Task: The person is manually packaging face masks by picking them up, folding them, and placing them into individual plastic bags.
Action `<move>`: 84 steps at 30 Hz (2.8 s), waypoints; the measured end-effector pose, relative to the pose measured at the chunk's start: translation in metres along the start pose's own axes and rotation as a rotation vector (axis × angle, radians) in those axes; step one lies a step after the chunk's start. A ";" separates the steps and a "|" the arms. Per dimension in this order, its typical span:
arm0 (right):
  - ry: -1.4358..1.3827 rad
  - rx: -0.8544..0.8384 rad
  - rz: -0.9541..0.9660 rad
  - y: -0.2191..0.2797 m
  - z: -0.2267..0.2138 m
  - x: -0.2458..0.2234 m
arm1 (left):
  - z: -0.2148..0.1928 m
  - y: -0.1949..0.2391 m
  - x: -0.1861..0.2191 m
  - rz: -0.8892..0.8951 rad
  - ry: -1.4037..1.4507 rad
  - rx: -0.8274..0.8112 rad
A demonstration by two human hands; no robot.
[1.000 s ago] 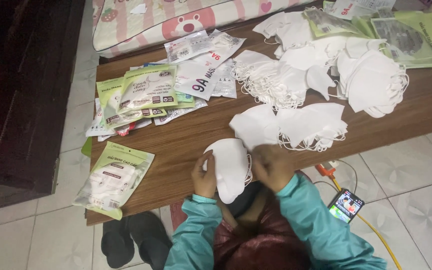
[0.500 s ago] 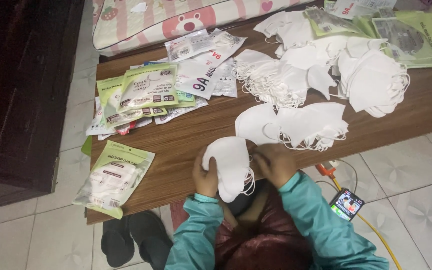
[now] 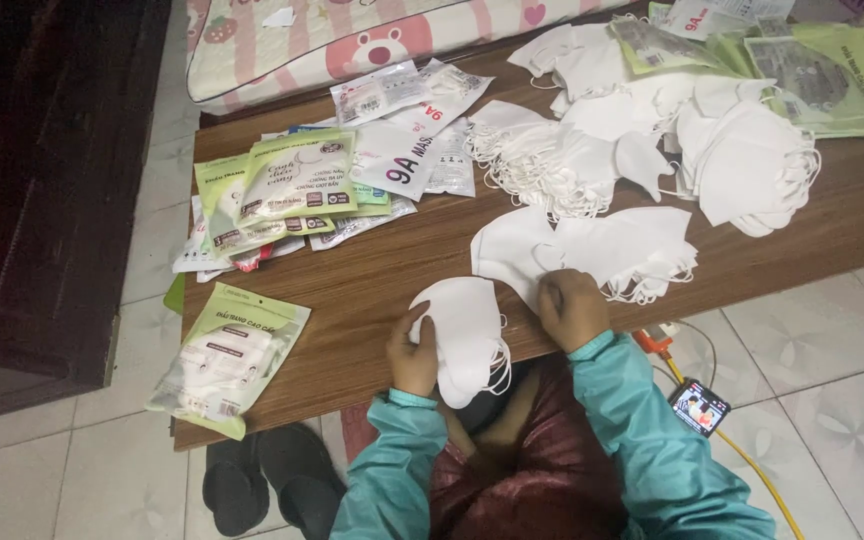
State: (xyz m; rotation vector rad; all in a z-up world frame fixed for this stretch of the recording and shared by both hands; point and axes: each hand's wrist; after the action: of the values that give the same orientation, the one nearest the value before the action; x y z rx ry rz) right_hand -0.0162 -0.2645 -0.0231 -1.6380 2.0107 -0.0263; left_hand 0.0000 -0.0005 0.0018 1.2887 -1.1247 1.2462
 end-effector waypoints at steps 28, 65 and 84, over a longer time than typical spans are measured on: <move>0.187 -0.251 -0.196 0.013 -0.010 -0.029 | 0.004 0.003 0.007 0.044 0.074 0.066; 0.042 -0.010 -0.112 0.010 -0.025 -0.041 | 0.001 0.003 0.000 -0.002 0.089 0.072; 0.197 -0.291 -0.070 -0.024 0.014 -0.047 | 0.002 0.006 0.013 0.045 0.100 0.109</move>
State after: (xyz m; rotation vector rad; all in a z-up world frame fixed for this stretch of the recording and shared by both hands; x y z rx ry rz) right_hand 0.0167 -0.2234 -0.0081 -1.9529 2.1853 0.0871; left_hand -0.0050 -0.0023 0.0150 1.2725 -1.0322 1.4062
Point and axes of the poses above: each hand's wrist, its own y-axis away from the middle knuckle, its own z-axis out of the palm, x = y × z, and after that the axes turned 7 degrees about y, right-handed
